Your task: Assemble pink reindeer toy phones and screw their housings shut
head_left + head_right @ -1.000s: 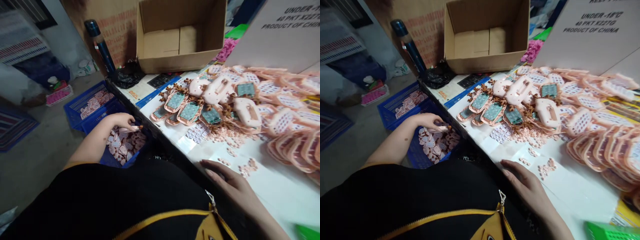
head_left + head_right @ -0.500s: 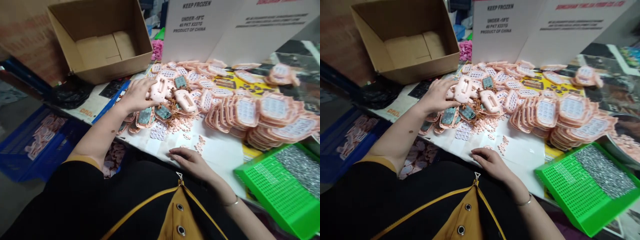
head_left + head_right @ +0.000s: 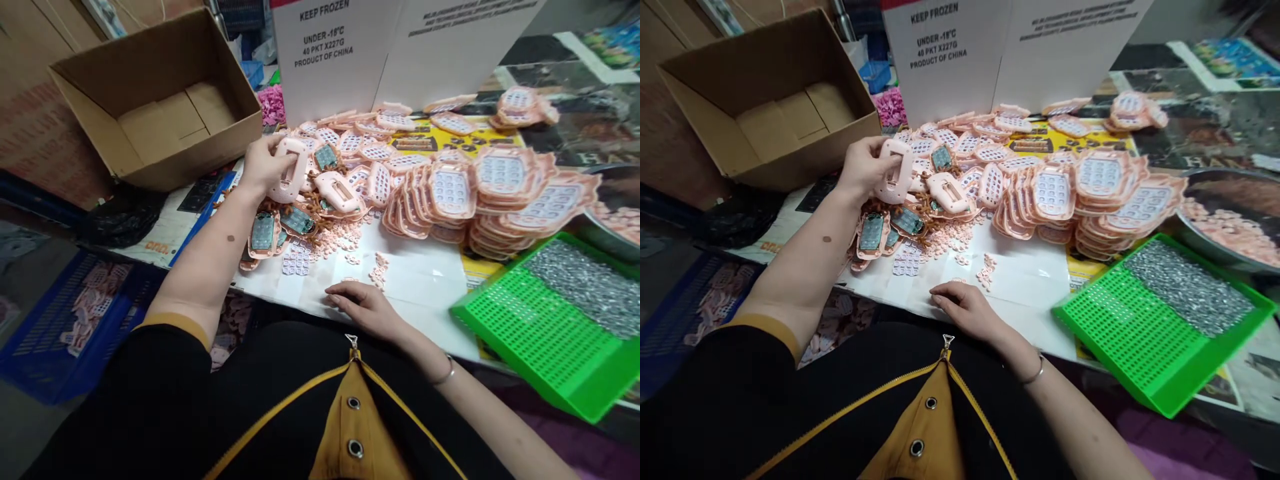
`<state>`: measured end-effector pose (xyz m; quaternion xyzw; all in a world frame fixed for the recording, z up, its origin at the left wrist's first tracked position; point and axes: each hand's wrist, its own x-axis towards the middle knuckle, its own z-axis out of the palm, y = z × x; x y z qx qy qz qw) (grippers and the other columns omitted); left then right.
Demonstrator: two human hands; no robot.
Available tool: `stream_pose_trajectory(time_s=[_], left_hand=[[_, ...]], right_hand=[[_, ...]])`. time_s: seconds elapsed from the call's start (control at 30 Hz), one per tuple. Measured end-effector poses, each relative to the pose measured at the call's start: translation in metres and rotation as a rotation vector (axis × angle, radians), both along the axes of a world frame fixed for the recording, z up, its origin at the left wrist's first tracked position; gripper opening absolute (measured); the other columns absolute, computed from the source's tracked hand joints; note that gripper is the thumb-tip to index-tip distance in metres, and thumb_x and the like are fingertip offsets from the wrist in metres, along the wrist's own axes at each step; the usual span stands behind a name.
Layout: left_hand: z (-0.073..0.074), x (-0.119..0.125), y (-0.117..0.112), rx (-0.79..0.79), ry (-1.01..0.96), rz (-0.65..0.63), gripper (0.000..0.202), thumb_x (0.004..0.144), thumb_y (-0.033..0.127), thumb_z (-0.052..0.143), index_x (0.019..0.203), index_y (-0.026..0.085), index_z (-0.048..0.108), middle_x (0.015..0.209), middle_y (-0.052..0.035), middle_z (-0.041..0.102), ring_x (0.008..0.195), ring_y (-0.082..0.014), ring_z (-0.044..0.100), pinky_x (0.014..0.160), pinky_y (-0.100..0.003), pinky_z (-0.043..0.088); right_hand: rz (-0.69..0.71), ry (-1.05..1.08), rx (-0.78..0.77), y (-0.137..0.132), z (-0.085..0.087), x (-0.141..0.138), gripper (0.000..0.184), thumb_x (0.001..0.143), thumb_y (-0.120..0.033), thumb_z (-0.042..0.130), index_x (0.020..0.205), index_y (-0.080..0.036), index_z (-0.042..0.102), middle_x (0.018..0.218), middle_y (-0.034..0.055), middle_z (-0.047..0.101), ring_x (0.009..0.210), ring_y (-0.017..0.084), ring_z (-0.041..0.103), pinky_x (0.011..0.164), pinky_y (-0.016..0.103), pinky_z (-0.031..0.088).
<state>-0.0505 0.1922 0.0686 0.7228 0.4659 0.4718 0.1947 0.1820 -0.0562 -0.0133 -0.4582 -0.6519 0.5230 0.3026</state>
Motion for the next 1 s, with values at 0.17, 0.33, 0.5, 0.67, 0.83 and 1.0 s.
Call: stream_pose_trajectory(time_s=[0.17,0.33,0.5,0.67,0.83,1.0], left_hand=[[0.032,0.008,-0.048,-0.012,-0.062,0.009,0.034,0.076,0.017,0.074,0.109,0.012,0.068,0.105,-0.0094,0.074,0.101,-0.0246,0.071,0.096,-0.044,0.056],[0.02,0.021,-0.129,0.347,0.106,-0.124,0.016,0.087,0.028,0.071,0.103,0.027,0.072,0.103,-0.0027,0.075,0.105,-0.0204,0.069,0.106,-0.044,0.052],[-0.031,0.031,-0.18,0.549,0.41,-0.566,0.013,0.086,0.031,0.072,0.094,0.041,0.076,0.09,0.0018,0.078,0.09,-0.0176,0.072,0.103,-0.044,0.055],[-0.065,0.035,-0.189,0.558,0.523,-0.475,0.023,0.085,0.028,0.07,0.103,0.042,0.075,0.103,-0.0001,0.077,0.104,-0.0199,0.073,0.111,-0.046,0.05],[-0.077,0.026,-0.196,0.663,0.237,-0.286,0.078,0.076,0.017,0.075,0.145,0.039,0.049,0.143,-0.007,0.06,0.135,-0.0241,0.058,0.123,-0.047,0.036],[-0.067,0.037,-0.207,-0.333,-0.24,-0.511,0.092,0.077,0.071,0.068,0.151,0.023,0.04,0.151,-0.0204,0.052,0.142,-0.0355,0.05,0.113,-0.051,0.046]], right_hand=[[-0.018,0.132,-0.098,0.001,-0.004,0.001,0.044,0.082,-0.06,0.068,0.093,-0.018,0.077,0.092,0.0107,0.078,0.083,0.022,0.072,0.081,0.04,0.057],[-0.096,0.496,-0.377,0.005,0.005,0.003,0.061,0.068,-0.072,0.079,0.095,-0.018,0.072,0.081,0.0059,0.076,0.066,0.014,0.068,0.066,0.029,0.056],[-0.142,0.808,-0.434,0.003,0.023,0.007,0.057,0.066,-0.069,0.082,0.098,-0.023,0.069,0.078,0.0001,0.072,0.065,0.014,0.067,0.057,0.025,0.054],[-0.212,0.813,-0.403,-0.004,0.023,0.01,0.048,0.063,-0.057,0.089,0.094,-0.025,0.07,0.081,-0.0022,0.066,0.068,0.012,0.062,0.057,0.024,0.055],[-0.282,0.772,-0.356,-0.006,0.018,0.013,0.046,0.064,-0.055,0.089,0.092,-0.025,0.069,0.076,-0.0023,0.065,0.068,0.012,0.06,0.057,0.023,0.054],[-0.246,0.759,-0.371,-0.007,0.015,0.007,0.047,0.063,-0.056,0.089,0.093,-0.025,0.069,0.085,-0.0009,0.069,0.068,0.012,0.06,0.058,0.024,0.054]])
